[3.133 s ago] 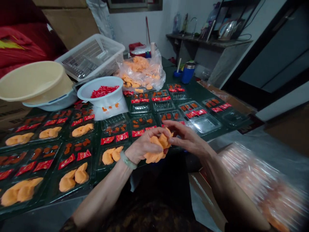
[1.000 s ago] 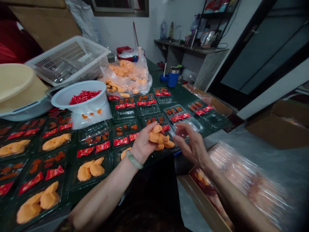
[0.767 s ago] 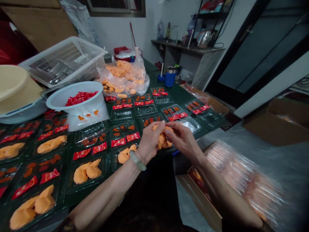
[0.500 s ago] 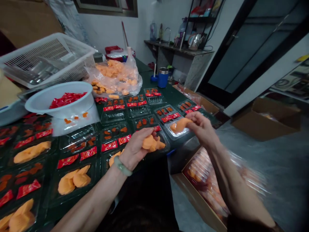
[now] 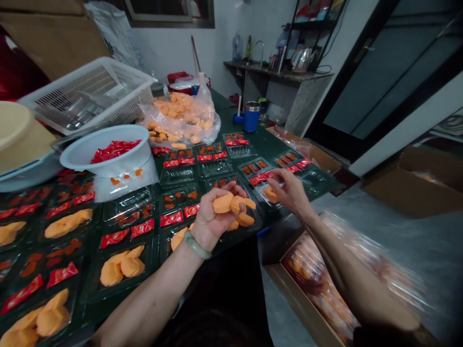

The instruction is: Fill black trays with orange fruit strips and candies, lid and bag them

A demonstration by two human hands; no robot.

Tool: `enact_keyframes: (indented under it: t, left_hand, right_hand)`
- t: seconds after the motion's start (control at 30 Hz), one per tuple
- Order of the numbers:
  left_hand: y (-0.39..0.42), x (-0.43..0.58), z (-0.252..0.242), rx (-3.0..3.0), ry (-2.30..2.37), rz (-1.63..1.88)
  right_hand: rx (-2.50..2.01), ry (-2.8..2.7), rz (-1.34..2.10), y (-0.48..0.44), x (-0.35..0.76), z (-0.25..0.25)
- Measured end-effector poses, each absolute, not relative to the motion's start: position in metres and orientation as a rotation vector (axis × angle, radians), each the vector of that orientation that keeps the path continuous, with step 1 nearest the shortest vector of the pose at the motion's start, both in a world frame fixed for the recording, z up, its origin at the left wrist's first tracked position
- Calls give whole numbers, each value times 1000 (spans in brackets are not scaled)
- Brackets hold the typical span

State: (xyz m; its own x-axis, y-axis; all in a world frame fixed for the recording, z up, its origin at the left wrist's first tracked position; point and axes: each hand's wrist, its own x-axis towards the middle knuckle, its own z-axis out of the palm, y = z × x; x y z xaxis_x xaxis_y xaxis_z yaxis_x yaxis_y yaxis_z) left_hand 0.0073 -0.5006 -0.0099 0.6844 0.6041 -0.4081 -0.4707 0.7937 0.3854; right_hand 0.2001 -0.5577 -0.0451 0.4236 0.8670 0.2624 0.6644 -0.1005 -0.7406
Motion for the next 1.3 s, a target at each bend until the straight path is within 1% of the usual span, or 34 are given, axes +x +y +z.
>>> enact_keyframes:
  t: [0.07, 0.1, 0.17, 0.3, 0.43, 0.67, 0.8, 0.9, 1.17, 1.3]
  left_hand:
    - [-501, 10, -9, 242, 535, 628]
    - [-502, 11, -9, 246, 538, 633]
    - [-503, 14, -10, 269, 538, 647]
    - [-507, 16, -13, 268, 627, 578]
    - [-511, 15, -18, 285, 745, 459]
    - [-516, 11, -22, 481, 680, 514]
    - [-516, 6, -18, 706, 578, 488]
    - [-514, 3, -18, 763, 566, 452]
    - [-506, 5, -24, 771, 634, 421]
    - [-506, 11, -23, 779, 638, 466]
  right_hand:
    - [-1545, -1270, 746, -570, 173, -34]
    - [-1442, -1227, 888, -575, 162, -30]
    - [-1331, -1121, 973, -583, 144, -24]
    - [-1276, -945, 833, -588, 139, -24]
    - [-1349, -818, 658, -594, 159, -29]
    - [-1503, -770, 451, -601, 248, -46]
    - [-1582, -797, 460, -592, 314, -45]
    - [-1656, -841, 526, -582, 345, -45]
    - [-1982, -1029, 652, -565, 365, -38]
    - [-2218, -1127, 565, -558, 365, -38]
